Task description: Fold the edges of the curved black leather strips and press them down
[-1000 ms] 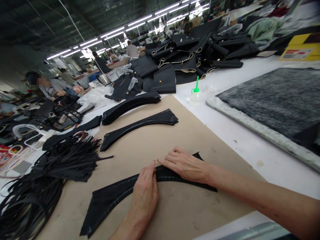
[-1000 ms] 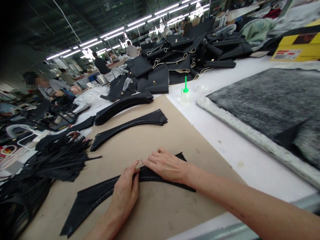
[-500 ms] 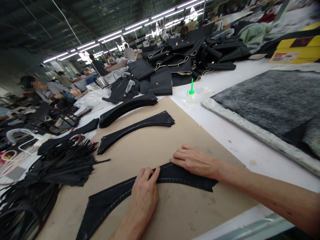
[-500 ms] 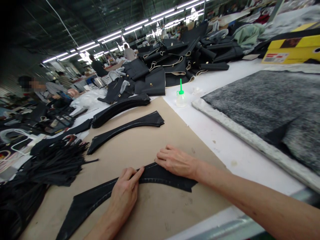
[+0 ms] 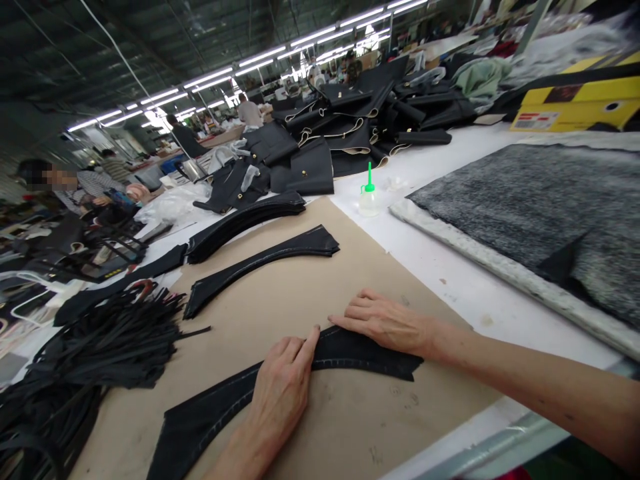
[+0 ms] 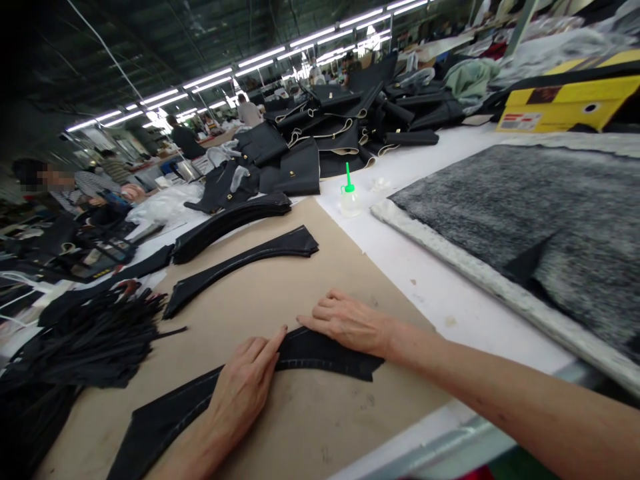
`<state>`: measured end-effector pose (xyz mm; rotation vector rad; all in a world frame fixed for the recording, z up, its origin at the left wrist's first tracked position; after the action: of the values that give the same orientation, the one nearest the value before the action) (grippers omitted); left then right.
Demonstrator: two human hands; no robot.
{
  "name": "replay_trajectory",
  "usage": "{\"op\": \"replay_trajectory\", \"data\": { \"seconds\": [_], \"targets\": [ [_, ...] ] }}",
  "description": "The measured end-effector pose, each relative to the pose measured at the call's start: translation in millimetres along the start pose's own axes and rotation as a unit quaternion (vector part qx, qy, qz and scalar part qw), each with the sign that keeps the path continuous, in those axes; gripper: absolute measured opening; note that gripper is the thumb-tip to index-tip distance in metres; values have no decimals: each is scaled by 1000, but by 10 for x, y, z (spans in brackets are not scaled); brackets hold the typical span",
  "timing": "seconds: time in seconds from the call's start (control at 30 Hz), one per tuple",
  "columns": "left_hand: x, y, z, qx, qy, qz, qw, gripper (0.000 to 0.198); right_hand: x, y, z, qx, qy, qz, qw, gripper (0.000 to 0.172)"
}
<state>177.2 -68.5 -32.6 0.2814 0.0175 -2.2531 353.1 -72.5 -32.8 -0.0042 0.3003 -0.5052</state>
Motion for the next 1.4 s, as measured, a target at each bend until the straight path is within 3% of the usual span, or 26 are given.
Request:
{"op": "replay_trajectory", "data": {
  "seconds": [0.23,0.4,0.53,0.83,1.03,1.17,1.3,1.4],
  "targets": [
    [-31,90,-2,-55,9,1,998,35,115,68,21,-27,6,-28,999,25],
    [-74,128,1,-29,6,14,999,29,201,101,17,-28,3,-36,999,26],
    [-144,182,-33,3,-32,-1,999,24,298,116,36,-24,16,-56,998,34],
    [-293,370,-29,-90,-50,3,995,39,457,78,41,-40,-3,-97,994,60],
    [-294,446,-16,-95,-55,9,994,44,724,150,71,43,8,-134,990,55],
    [-310,482,-8,-95,-61,18,993,43,582,31,149,79,40,-170,981,59],
    [-308,510,-2,-96,-63,25,993,45,336,-147,83,26,28,-178,983,64],
    [-270,480,7,-81,-59,38,994,45,374,-150,6,10,19,-209,978,65]
  ]
}}
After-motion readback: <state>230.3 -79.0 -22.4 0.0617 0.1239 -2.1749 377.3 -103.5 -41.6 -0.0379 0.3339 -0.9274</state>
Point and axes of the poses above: each hand's wrist, its own x-axis away from the middle knuckle, its own z-axis out of the back of the hand, y = z × x, the point moved 6 cm from there along -x, towards the middle knuckle, and after that the axes turned 11 degrees about z, right-handed, at the moved point
